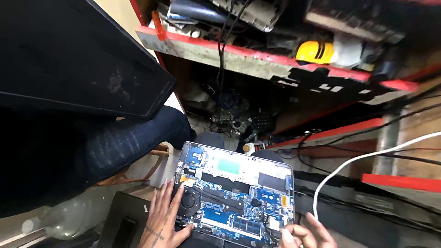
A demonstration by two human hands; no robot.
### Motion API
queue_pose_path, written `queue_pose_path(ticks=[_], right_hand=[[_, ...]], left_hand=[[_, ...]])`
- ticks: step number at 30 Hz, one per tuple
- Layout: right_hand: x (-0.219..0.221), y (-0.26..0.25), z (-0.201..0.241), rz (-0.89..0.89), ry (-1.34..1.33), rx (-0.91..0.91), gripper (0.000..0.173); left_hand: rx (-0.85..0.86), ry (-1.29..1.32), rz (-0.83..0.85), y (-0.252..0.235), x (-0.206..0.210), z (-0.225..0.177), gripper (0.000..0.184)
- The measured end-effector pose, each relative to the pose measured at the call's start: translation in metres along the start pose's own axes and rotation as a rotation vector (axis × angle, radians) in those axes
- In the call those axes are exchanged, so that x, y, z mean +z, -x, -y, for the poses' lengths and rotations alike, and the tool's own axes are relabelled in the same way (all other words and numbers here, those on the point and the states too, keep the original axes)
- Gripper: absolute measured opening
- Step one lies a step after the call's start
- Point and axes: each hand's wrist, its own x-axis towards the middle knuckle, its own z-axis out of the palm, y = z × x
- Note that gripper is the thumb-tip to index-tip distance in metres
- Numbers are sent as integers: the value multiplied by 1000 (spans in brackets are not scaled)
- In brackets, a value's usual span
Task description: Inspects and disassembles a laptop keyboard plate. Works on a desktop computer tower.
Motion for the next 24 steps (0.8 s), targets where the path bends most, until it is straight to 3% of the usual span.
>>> queue_pose_path(ticks=[6,9,12,14,18,24], right_hand=[[-10,-2,-2,-53,89,-55,58],[-11,-4,-1,-57,101,-89,46],[-10,1,-1,13,225,-114,33],[0,7,-5,154,354,-144,26],[26,21,-21,392,521,-234,19],[53,27,-31,470,599,-276,16]], left_hand=[[104,-10,26,-12,-2,-18,98],[154,-25,39,-10,5,-15,89],[267,11,61,-4,3,-14,54],[362,15,109,2,5,-13,32],[418,62,189,15,4,-8,31],[409,72,169,25,6,-2,30]])
